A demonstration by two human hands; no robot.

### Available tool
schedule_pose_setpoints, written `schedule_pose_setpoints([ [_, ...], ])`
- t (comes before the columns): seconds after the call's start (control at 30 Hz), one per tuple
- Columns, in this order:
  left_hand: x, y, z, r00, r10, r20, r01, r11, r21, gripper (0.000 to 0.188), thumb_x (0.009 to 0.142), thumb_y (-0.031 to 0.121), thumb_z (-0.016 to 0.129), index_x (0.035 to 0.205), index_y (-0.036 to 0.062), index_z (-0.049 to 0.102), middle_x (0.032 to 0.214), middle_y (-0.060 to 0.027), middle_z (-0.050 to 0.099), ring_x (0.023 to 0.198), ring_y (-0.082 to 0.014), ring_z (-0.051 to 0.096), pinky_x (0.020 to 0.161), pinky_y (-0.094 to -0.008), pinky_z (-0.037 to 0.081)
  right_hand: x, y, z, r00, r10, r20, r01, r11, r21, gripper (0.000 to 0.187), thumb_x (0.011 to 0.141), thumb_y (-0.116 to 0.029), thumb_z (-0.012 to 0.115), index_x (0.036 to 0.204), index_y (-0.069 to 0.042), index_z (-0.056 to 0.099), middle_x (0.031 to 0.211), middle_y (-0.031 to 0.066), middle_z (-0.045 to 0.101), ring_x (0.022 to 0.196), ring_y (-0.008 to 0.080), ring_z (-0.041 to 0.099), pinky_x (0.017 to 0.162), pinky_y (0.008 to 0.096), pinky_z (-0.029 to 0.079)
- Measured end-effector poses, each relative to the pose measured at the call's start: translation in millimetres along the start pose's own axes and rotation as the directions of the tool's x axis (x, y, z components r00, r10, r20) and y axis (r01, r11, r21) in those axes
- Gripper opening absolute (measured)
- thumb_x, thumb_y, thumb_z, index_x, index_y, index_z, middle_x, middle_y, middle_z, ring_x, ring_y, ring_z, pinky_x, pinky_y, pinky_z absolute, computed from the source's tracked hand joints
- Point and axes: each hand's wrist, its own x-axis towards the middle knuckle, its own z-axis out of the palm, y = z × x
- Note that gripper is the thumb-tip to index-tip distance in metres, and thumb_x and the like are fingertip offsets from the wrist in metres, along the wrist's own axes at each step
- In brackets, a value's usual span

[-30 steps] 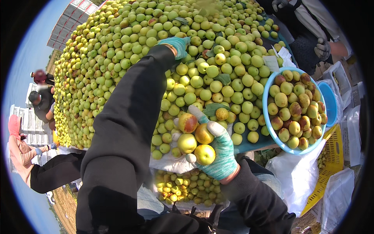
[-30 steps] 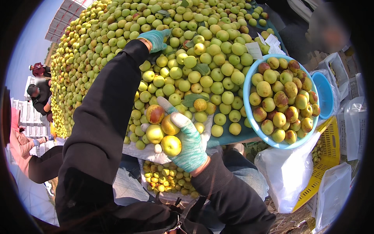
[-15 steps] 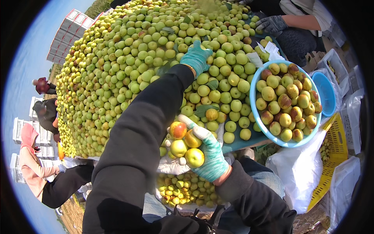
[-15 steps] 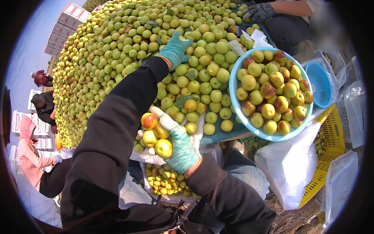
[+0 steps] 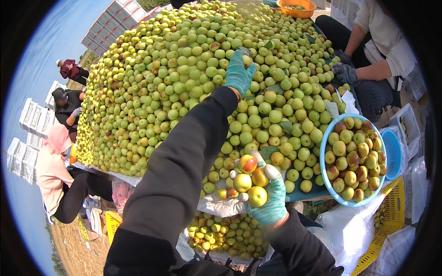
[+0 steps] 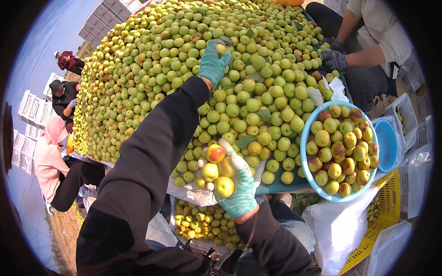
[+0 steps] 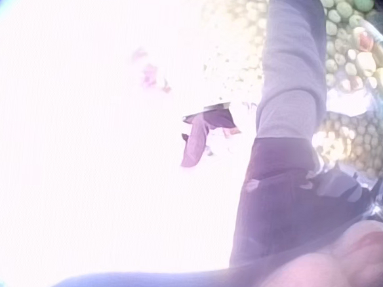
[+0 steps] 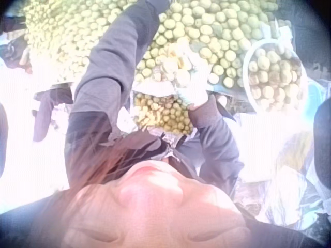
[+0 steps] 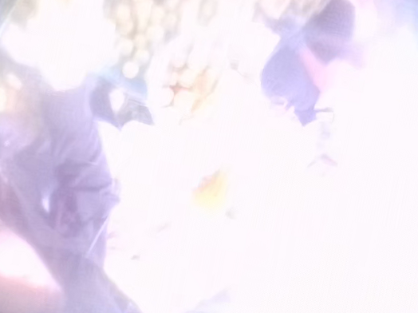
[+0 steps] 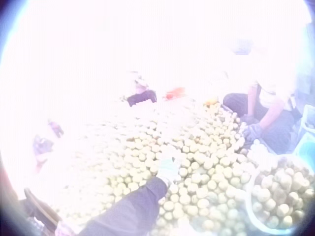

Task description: The person sits on the ground and sorts green plums by hand from a large pile into a white tray. They repeatedly pick plums, inspect them, and place them into the tray, occasionally adjusting the pile.

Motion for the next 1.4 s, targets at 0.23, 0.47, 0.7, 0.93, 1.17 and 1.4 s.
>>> schedule_pose_setpoints([
  [0.23, 61, -49, -112, 0.972, -0.229, 0.058, 0.186, 0.893, 0.41, 0.032, 0.088, 0.034, 0.064, 0.102, 0.0058, 0.067, 0.087, -0.0133, 0.068, 0.077, -0.0255, 0.065, 0.074, -0.0383, 0.053, 14, -3, -3, 0.996, 0.038, -0.083, -0.043, 0.997, -0.057, 0.068, 0.083, -0.042, 0.06, 0.141, -0.02, 0.032, 0.128, 0.0127, 0.048, 0.106, 0.0303, 0.055, 0.057, 0.0333, 0.053],
  [0.47, 74, -52, -34, 0.818, -0.363, 0.447, -0.283, 0.421, 0.861, 0.03, 0.095, 0.023, 0.047, 0.12, 0.0146, 0.061, 0.119, -0.0128, 0.063, 0.109, -0.0294, 0.061, 0.087, -0.0431, 0.05, 30, 2, -4, 0.992, 0.043, -0.123, -0.06, 0.988, -0.141, 0.075, 0.085, -0.043, 0.057, 0.147, -0.015, 0.025, 0.13, 0.0133, 0.046, 0.105, 0.0308, 0.056, 0.064, 0.0343, 0.056],
  [0.7, 69, -25, -4, 0.621, -0.41, 0.668, -0.106, 0.801, 0.59, 0.057, 0.079, 0.026, 0.071, 0.13, 0.0133, 0.048, 0.124, -0.0137, 0.059, 0.11, -0.032, 0.059, 0.092, -0.0409, 0.048, 24, 11, 3, 0.995, 0.057, -0.079, -0.067, 0.99, -0.125, 0.075, 0.082, -0.044, 0.061, 0.144, -0.018, 0.03, 0.132, 0.0165, 0.044, 0.106, 0.0317, 0.055, 0.061, 0.0338, 0.056],
  [0.93, -42, 35, -13, 0.899, -0.017, 0.438, 0.099, 0.981, -0.165, 0.041, 0.083, 0.029, 0.066, 0.117, 0.0125, 0.05, 0.108, -0.0185, 0.06, 0.097, -0.033, 0.061, 0.089, -0.04, 0.048, 1, 17, 8, 0.998, 0.054, 0.026, -0.051, 0.993, -0.102, 0.058, 0.087, -0.041, 0.057, 0.14, -0.024, 0.038, 0.131, 0.0096, 0.045, 0.109, 0.0291, 0.052, 0.055, 0.0319, 0.053],
  [1.17, -69, -72, -195, 0.781, -0.396, -0.482, 0.465, 0.885, 0.026, 0.02, 0.092, 0.018, 0.056, 0.107, 0.0053, 0.058, 0.093, -0.0113, 0.058, 0.069, -0.0212, 0.061, 0.054, -0.0358, 0.055, -27, 32, 14, 0.998, 0.061, 0.028, -0.056, 0.988, -0.144, 0.06, 0.087, -0.039, 0.057, 0.142, -0.028, 0.035, 0.13, 0.0092, 0.048, 0.107, 0.0284, 0.054, 0.054, 0.0322, 0.052],
  [1.4, -46, -156, -223, 0.66, -0.742, -0.118, 0.704, 0.557, 0.441, 0.057, 0.088, 0.03, 0.064, 0.138, 0.0157, 0.042, 0.127, -0.0144, 0.055, 0.098, -0.0275, 0.061, 0.068, -0.0383, 0.06, -32, 44, 9, 0.998, 0.042, -0.038, -0.049, 0.979, -0.196, 0.059, 0.087, -0.037, 0.058, 0.142, -0.027, 0.037, 0.128, 0.0098, 0.051, 0.105, 0.0294, 0.055, 0.055, 0.0335, 0.052],
])
